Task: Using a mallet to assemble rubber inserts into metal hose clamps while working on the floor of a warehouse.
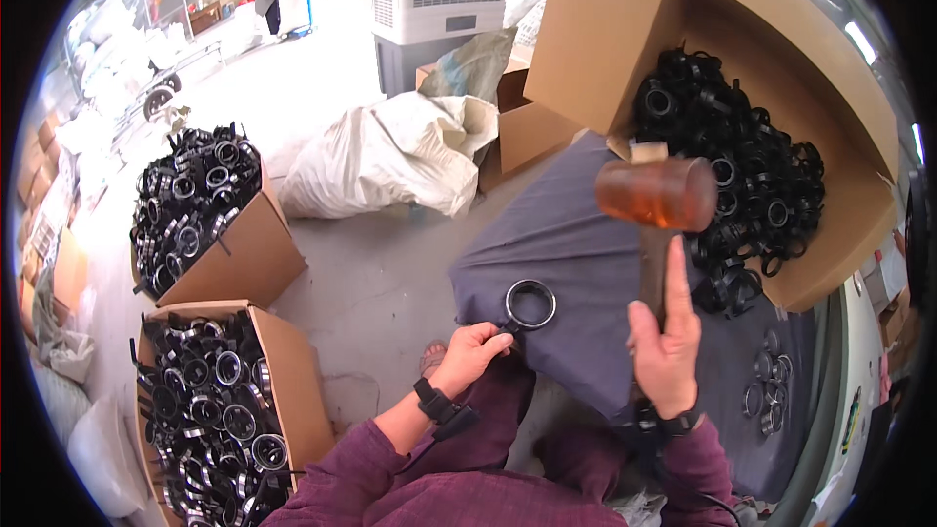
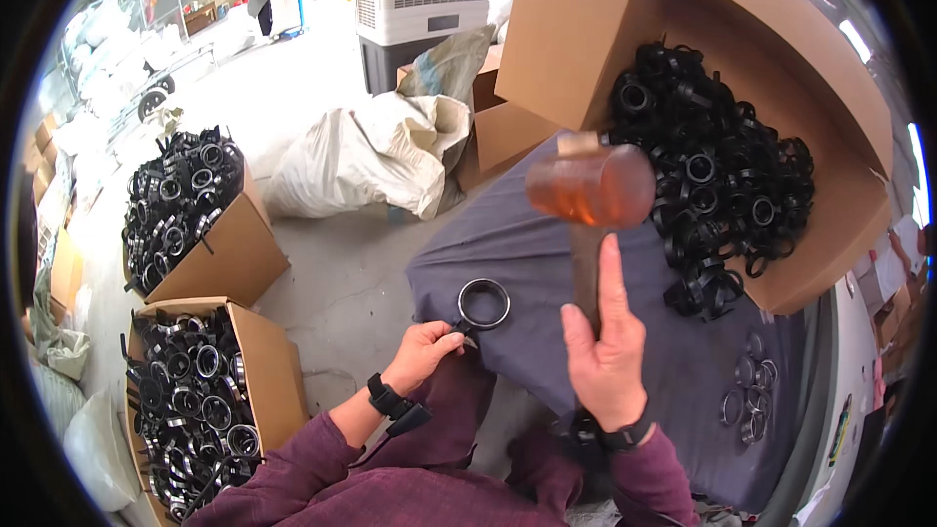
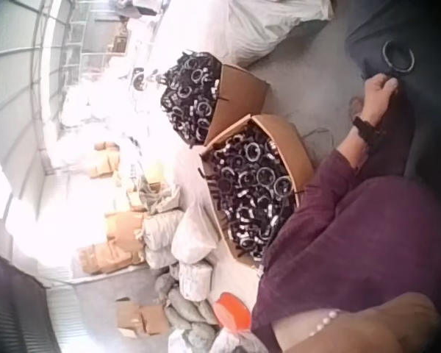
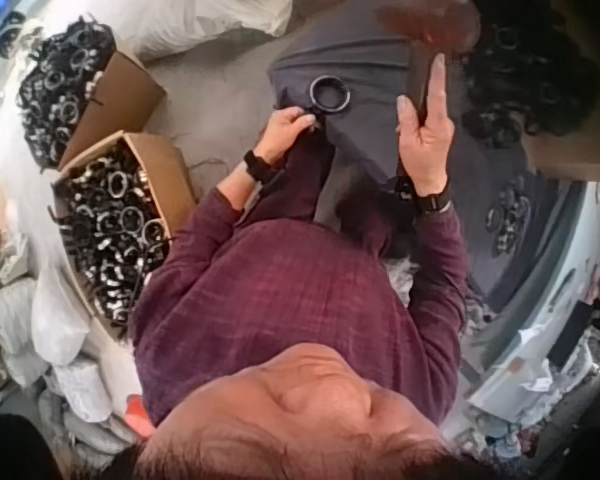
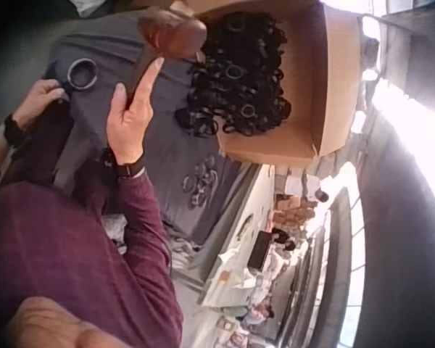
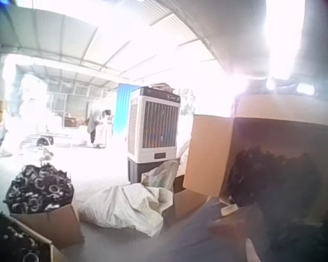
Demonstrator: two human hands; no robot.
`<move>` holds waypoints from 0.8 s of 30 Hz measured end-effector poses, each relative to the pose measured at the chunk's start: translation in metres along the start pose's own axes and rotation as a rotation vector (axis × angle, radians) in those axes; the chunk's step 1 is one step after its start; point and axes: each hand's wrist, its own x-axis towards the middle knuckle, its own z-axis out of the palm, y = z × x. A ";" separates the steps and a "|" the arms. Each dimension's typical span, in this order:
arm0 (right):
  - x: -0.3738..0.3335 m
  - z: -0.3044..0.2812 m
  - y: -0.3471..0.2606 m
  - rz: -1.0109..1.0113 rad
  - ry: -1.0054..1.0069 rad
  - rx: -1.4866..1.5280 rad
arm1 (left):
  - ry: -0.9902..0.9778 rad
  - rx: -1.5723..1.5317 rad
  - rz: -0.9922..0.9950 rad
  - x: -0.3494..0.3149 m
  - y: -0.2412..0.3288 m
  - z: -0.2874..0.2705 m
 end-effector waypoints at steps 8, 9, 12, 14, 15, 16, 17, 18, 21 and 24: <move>-0.031 0.012 0.038 0.586 -0.192 0.212 | 0.016 0.065 0.027 -0.001 -0.003 -0.003; -0.028 0.006 0.026 0.510 -0.092 0.229 | 0.007 0.054 0.050 -0.001 -0.005 -0.004; -0.046 -0.001 0.025 0.342 0.084 0.173 | -0.015 0.052 0.056 -0.001 0.000 0.001; -0.090 0.017 0.068 0.140 -0.215 -0.211 | -0.036 0.023 0.068 0.005 -0.003 0.005; -0.098 0.026 0.060 0.338 -0.208 -0.038 | -0.038 0.025 0.075 0.007 -0.006 0.002; -0.102 0.033 0.048 0.532 -0.199 0.138 | -0.027 0.049 0.045 0.007 -0.010 0.000; -0.101 0.028 0.040 0.773 -0.169 0.345 | -0.004 0.069 0.018 0.010 -0.013 -0.001; -0.096 0.023 0.035 0.765 -0.160 0.301 | -0.005 0.075 0.003 0.004 -0.014 -0.003; -0.098 0.007 0.018 0.482 -0.058 0.220 | 0.000 0.010 0.047 0.003 -0.006 -0.004; -0.109 0.018 0.047 -0.105 -0.324 -0.314 | -0.022 0.029 0.050 0.005 0.001 -0.001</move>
